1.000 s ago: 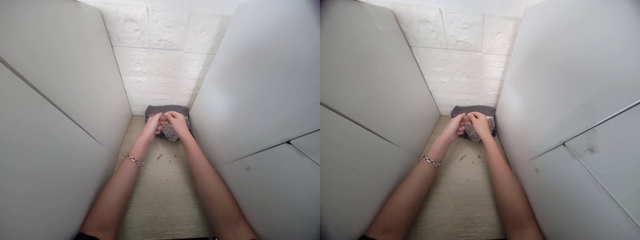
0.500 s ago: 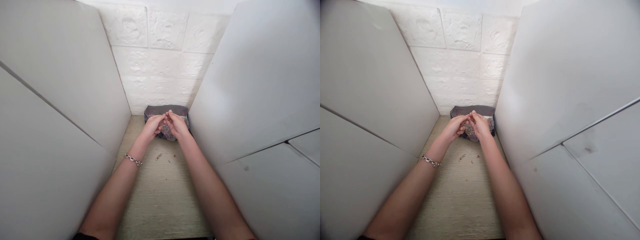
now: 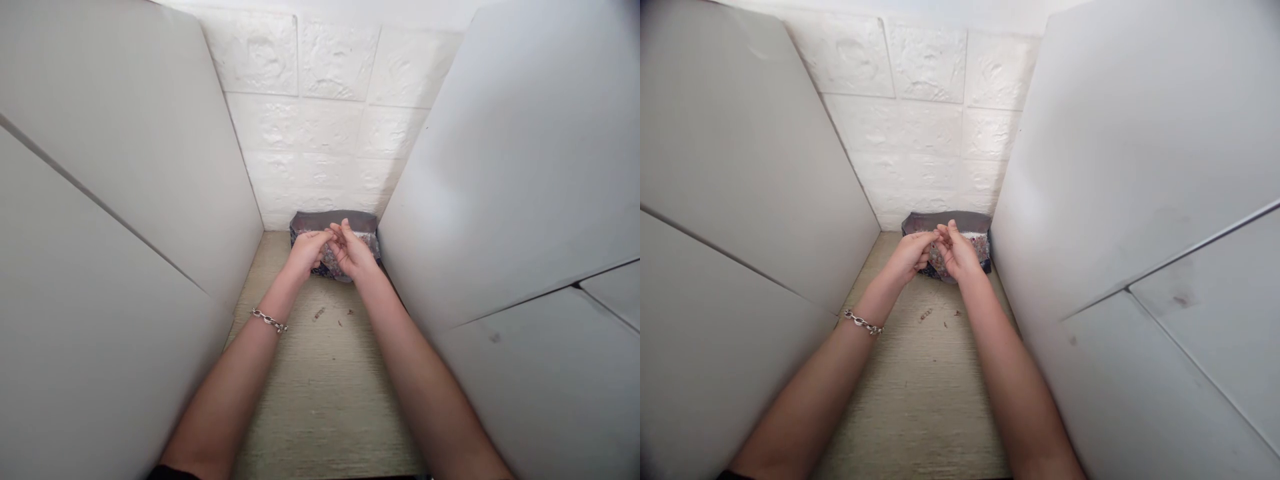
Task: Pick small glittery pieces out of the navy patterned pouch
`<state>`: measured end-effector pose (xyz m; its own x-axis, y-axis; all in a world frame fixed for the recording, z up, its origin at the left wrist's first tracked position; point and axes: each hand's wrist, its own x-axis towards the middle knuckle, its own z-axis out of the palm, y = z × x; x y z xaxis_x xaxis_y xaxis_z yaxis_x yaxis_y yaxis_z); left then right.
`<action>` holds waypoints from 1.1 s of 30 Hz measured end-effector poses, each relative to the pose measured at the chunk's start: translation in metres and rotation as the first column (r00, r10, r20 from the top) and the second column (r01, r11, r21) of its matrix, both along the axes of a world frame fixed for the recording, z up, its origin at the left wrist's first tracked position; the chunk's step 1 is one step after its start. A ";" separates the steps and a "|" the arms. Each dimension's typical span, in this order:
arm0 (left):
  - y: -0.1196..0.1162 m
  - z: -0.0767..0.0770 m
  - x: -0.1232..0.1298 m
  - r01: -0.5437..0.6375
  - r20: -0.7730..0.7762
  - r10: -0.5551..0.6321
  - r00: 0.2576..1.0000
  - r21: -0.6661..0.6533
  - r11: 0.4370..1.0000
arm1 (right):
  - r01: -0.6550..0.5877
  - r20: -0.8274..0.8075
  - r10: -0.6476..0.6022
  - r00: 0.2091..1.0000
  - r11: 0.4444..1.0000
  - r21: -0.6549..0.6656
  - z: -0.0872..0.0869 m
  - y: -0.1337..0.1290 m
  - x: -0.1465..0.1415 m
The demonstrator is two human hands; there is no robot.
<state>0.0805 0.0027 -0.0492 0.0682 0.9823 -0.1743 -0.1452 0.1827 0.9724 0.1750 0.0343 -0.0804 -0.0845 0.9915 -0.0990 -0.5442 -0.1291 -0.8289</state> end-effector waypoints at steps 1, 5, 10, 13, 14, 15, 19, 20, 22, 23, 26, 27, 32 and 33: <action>0.000 0.000 0.000 -0.002 -0.005 0.002 1.000 0.001 1.000 | 0.004 -0.004 -0.004 1.000 1.000 -0.009 0.000 0.000 0.000; -0.001 0.001 0.001 -0.002 -0.026 0.003 1.000 0.015 1.000 | 0.010 -0.033 -0.012 0.999 0.999 -0.037 0.004 -0.004 -0.002; -0.001 0.000 0.002 -0.020 -0.004 0.020 1.000 0.022 1.000 | 0.005 -0.118 -0.016 0.993 0.995 -0.096 0.008 -0.006 -0.004; -0.001 -0.001 0.002 -0.020 0.043 0.019 0.999 0.027 0.999 | -0.010 -0.134 -0.001 0.991 0.996 -0.086 0.009 -0.006 -0.004; -0.001 -0.001 0.002 -0.022 0.059 0.020 0.998 0.027 0.999 | -0.015 -0.136 0.004 0.991 0.997 -0.080 0.008 -0.006 -0.004; -0.001 -0.002 0.002 -0.025 0.072 0.023 0.997 0.027 0.999 | -0.019 -0.138 0.009 0.990 0.997 -0.074 0.008 -0.006 -0.004; -0.001 -0.002 0.002 -0.027 0.097 0.024 0.995 0.027 0.999 | -0.032 -0.168 0.017 0.986 0.996 -0.088 0.008 -0.006 -0.004; -0.002 -0.002 0.002 -0.024 0.101 0.021 0.995 0.027 0.999 | -0.035 -0.179 0.018 0.984 0.995 -0.094 0.008 -0.006 -0.004; -0.002 -0.001 0.002 -0.023 0.110 0.020 0.994 0.027 0.999 | -0.040 -0.191 0.020 0.981 0.994 -0.101 0.009 -0.006 -0.004; -0.002 -0.001 0.002 -0.023 0.115 0.020 0.993 0.026 0.999 | -0.039 -0.189 0.019 0.982 0.994 -0.101 0.009 -0.006 -0.005; -0.001 -0.001 0.002 -0.025 0.124 0.021 0.992 0.028 0.999 | -0.029 -0.175 0.011 0.984 0.995 -0.099 0.010 -0.007 -0.005; -0.001 -0.001 0.002 -0.026 0.123 0.023 0.992 0.028 0.999 | -0.024 -0.172 0.007 0.985 0.995 -0.097 0.010 -0.007 -0.006; 0.000 -0.003 0.001 -0.041 0.115 0.037 0.993 0.033 0.999 | -0.021 -0.173 0.009 0.985 0.997 -0.073 0.012 -0.010 -0.006; 0.000 -0.004 0.001 -0.042 0.115 0.038 0.993 0.035 0.999 | -0.026 -0.167 0.015 0.986 0.998 -0.065 0.012 -0.010 -0.006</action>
<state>0.0812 0.0026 -0.0528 0.0458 0.9903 -0.1313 -0.2621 0.1387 0.9550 0.1685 0.0243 -0.0686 -0.1255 0.9811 -0.1474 -0.6708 -0.1934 -0.7160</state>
